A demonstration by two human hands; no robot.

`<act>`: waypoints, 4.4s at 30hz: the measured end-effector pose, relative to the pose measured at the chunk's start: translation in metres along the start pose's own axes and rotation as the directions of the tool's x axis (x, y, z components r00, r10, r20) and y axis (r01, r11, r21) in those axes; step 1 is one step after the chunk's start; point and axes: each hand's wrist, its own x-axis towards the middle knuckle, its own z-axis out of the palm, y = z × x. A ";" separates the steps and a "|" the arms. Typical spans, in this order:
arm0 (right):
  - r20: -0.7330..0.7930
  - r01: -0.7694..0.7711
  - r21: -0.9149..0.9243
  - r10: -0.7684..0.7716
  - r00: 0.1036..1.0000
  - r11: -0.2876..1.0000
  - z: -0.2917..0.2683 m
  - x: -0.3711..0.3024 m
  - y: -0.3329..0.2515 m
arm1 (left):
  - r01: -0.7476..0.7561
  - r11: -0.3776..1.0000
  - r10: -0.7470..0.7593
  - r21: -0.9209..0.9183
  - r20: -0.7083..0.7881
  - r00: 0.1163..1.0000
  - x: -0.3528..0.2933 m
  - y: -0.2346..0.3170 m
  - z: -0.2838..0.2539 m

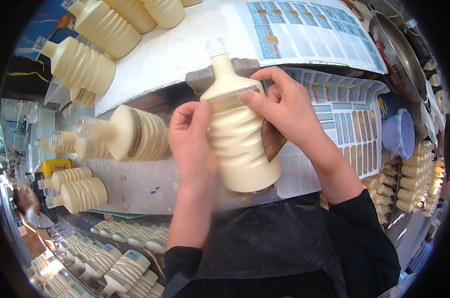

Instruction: The person applies rectangular labels to the sides of cream-colored plastic bottles. They peel each label from a sheet, align it on the bottle, and smooth it down with their fingers. Finished bottles are placed on a nearby metal table.

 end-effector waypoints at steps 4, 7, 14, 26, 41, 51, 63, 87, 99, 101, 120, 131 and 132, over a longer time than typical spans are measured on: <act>-0.009 0.024 -0.054 -0.025 1.000 0.998 -0.001 -0.003 -0.003 | 0.059 0.998 -0.060 0.033 0.032 0.998 0.006 -0.004 -0.005; -0.021 0.074 -0.099 -0.077 0.997 0.992 0.001 -0.005 -0.002 | 0.174 0.985 -0.174 0.011 0.142 0.974 0.003 -0.002 0.000; 0.078 -0.042 0.297 0.020 0.997 0.954 0.002 0.009 0.031 | 0.060 0.959 -0.116 0.276 0.190 0.975 -0.009 0.015 0.018; -0.037 0.037 -0.079 -0.040 0.998 0.996 0.008 0.004 -0.006 | -0.005 0.933 -0.073 0.360 0.203 0.976 -0.003 0.009 0.010; -0.075 0.079 -0.056 -0.083 0.994 0.995 0.015 0.002 -0.005 | 0.040 0.995 -0.055 0.088 0.171 0.984 -0.004 0.007 0.009; -0.105 0.076 -0.056 -0.081 0.991 0.996 0.016 0.002 -0.004 | 0.051 0.959 -0.119 0.281 0.232 0.965 0.010 0.004 -0.004; -0.080 0.108 -0.074 -0.114 0.990 0.991 0.017 0.002 0.001 | -0.210 0.850 0.076 0.483 0.281 0.957 0.008 -0.012 -0.007; -0.108 0.103 -0.123 -0.117 0.987 0.987 0.017 -0.005 -0.007 | -0.109 0.876 -0.017 0.470 0.256 0.967 0.015 -0.001 0.002; -0.014 0.783 -0.460 -0.886 0.464 0.418 0.017 -0.022 -0.002 | 0.206 0.978 -0.210 0.039 0.181 0.961 0.000 0.008 0.012; 0.100 0.821 -0.428 -0.883 0.459 0.378 0.022 -0.034 -0.010 | 0.235 0.972 -0.230 -0.007 0.178 0.957 0.000 0.009 0.010; 0.326 0.752 -0.588 -0.763 0.558 0.298 0.031 -0.048 -0.059 | 0.314 0.931 -0.295 -0.187 0.121 0.948 -0.002 0.005 0.009; 0.290 0.806 -0.528 -0.835 0.468 0.268 0.028 -0.035 -0.050 | 0.325 0.919 -0.292 -0.222 0.168 0.941 -0.003 0.004 0.008; 0.320 0.816 -0.504 -0.816 0.482 0.284 0.031 -0.037 -0.051 | 0.335 0.911 -0.297 -0.240 0.183 0.937 -0.002 0.002 0.007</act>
